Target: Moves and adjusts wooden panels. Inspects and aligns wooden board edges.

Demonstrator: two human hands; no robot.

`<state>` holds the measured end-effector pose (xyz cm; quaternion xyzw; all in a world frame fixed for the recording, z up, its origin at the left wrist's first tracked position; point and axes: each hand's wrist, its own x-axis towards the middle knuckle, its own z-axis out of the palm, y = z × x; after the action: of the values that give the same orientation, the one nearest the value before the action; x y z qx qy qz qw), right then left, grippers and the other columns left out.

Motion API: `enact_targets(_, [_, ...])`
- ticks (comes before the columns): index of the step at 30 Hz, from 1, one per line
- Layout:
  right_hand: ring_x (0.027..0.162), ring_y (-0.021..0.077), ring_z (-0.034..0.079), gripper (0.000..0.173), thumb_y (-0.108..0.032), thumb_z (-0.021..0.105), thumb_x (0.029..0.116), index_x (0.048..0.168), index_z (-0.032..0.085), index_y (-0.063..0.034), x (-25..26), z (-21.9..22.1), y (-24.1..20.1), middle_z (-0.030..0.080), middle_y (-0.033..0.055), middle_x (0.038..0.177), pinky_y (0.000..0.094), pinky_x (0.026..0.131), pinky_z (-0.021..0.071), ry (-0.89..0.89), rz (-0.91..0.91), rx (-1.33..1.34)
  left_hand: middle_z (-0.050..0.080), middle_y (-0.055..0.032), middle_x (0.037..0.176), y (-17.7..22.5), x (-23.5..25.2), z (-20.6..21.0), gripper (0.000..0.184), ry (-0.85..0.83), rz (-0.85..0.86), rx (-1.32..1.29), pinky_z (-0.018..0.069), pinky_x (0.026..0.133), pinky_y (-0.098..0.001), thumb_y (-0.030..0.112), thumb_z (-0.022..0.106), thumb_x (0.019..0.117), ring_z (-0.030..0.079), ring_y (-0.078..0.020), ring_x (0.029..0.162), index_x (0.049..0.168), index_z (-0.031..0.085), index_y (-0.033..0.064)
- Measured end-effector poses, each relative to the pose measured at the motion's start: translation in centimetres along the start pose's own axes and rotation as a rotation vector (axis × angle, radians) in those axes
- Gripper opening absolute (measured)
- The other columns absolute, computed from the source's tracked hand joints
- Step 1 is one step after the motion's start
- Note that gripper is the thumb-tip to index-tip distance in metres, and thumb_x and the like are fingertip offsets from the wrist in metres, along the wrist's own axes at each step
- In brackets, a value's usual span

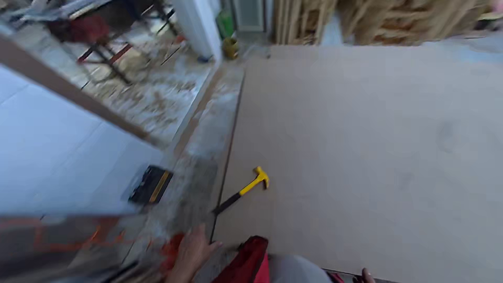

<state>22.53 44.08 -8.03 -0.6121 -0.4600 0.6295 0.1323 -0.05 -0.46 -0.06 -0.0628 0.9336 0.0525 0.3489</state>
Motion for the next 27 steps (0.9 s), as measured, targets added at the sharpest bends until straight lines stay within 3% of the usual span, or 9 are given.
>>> enact_targets(2, [0.071, 0.0055, 0.062, 0.032, -0.035, 0.041, 0.1115, 0.115, 0.056, -0.0079, 0.5, 0.1, 0.5, 0.063, -0.0032, 0.082, 0.0285, 0.072, 0.0567, -0.046, -0.011, 0.151, 0.041, -0.0214, 0.158, -0.9, 0.7, 0.8, 0.123, -0.104, 0.055, 0.001, 0.0412, 0.115, -0.0571, 0.060, 0.085, 0.0732, 0.045, -0.0404, 0.142, 0.163, 0.021, 0.0062])
enact_targets(3, [0.070, 0.0049, 0.065, 0.032, -0.039, 0.039, 0.1116, 0.109, 0.057, -0.0126, 1.0, 0.1, 0.6, 0.066, -0.0053, 0.079, 0.0284, 0.072, 0.0596, -0.056, -0.015, 0.207, 0.040, -0.0212, 0.158, -1.1, 1.3, 1.8, 0.127, -0.138, 0.094, 0.015, 0.0420, 0.114, -0.0571, 0.054, 0.088, 0.0714, 0.046, -0.0401, 0.142, 0.165, 0.014, 0.0084])
enact_targets(5, [0.084, 0.0087, 0.070, 0.035, -0.044, 0.037, 0.1113, 0.116, 0.056, -0.0142, 2.3, 0.0, 1.1, 0.069, -0.0029, 0.092, 0.0330, 0.080, 0.0609, -0.095, -0.005, 0.262, 0.044, -0.0237, 0.155, -1.0, 2.5, 3.1, 0.127, -0.157, 0.149, 0.042, 0.0441, 0.113, -0.0541, 0.049, 0.086, 0.0745, 0.048, -0.0395, 0.140, 0.164, 0.009, 0.0034])
enact_targets(7, [0.100, 0.0147, 0.070, 0.044, -0.045, 0.037, 0.1111, 0.132, 0.051, -0.0099, 2.7, -0.1, 1.6, 0.069, 0.0040, 0.110, 0.0377, 0.089, 0.0599, -0.084, 0.037, 0.268, 0.048, -0.0246, 0.150, -1.1, 3.3, 3.7, 0.126, -0.145, 0.172, 0.045, 0.0449, 0.112, -0.0520, 0.051, 0.084, 0.0758, 0.050, -0.0387, 0.138, 0.163, 0.009, 0.0014])
enact_targets(8, [0.102, 0.0160, 0.070, 0.046, -0.046, 0.038, 0.1110, 0.135, 0.050, -0.0082, 2.5, 0.1, 1.6, 0.069, 0.0061, 0.113, 0.0380, 0.089, 0.0600, -0.054, 0.049, 0.260, 0.049, -0.0243, 0.150, -1.3, 3.7, 3.8, 0.125, -0.139, 0.184, 0.050, 0.0452, 0.112, -0.0515, 0.053, 0.083, 0.0766, 0.051, -0.0382, 0.138, 0.163, 0.009, 0.0014])
enact_targets(12, [0.101, 0.0163, 0.069, 0.051, -0.047, 0.037, 0.1112, 0.137, 0.049, -0.0049, 1.9, 1.0, 1.7, 0.067, 0.0095, 0.115, 0.0365, 0.087, 0.0596, 0.061, 0.060, 0.188, 0.055, -0.0222, 0.145, -2.2, 4.6, 3.8, 0.117, -0.166, 0.250, 0.082, 0.0462, 0.111, -0.0498, 0.046, 0.079, 0.0797, 0.055, -0.0359, 0.134, 0.163, 0.012, -0.0007])
enact_targets(15, [0.111, 0.0177, 0.065, 0.055, -0.049, 0.038, 0.1105, 0.142, 0.046, -0.0045, 1.2, 1.5, 1.5, 0.063, 0.0119, 0.127, 0.0376, 0.091, 0.0571, 0.095, 0.060, 0.069, 0.055, -0.0234, 0.145, -2.6, 5.1, 3.1, 0.117, -0.206, 0.269, 0.062, 0.0448, 0.113, -0.0490, 0.046, 0.079, 0.0819, 0.056, -0.0355, 0.134, 0.162, 0.010, -0.0025])
enact_targets(21, [0.129, 0.0185, 0.055, 0.055, -0.048, 0.029, 0.1119, 0.151, 0.039, -0.0104, -1.0, 3.2, 1.6, 0.052, 0.0097, 0.145, 0.0430, 0.103, 0.0490, 0.055, 0.056, 0.082, 0.062, -0.0221, 0.135, -3.5, 5.4, 1.6, 0.104, -0.274, 0.244, 0.011, 0.0478, 0.109, -0.0539, 0.045, 0.080, 0.0836, 0.062, -0.0363, 0.126, 0.159, 0.024, 0.0007])
enact_targets(27, [0.132, 0.0169, 0.049, 0.051, -0.040, 0.027, 0.1138, 0.155, 0.031, -0.0096, -2.8, 4.2, 0.8, 0.043, 0.0098, 0.150, 0.0386, 0.104, 0.0467, 0.055, 0.081, 0.114, 0.064, -0.0220, 0.132, -3.8, 5.5, 1.2, 0.096, -0.309, 0.238, 0.008, 0.0484, 0.107, -0.0537, 0.046, 0.078, 0.0869, 0.063, -0.0360, 0.124, 0.157, 0.029, 0.0013])
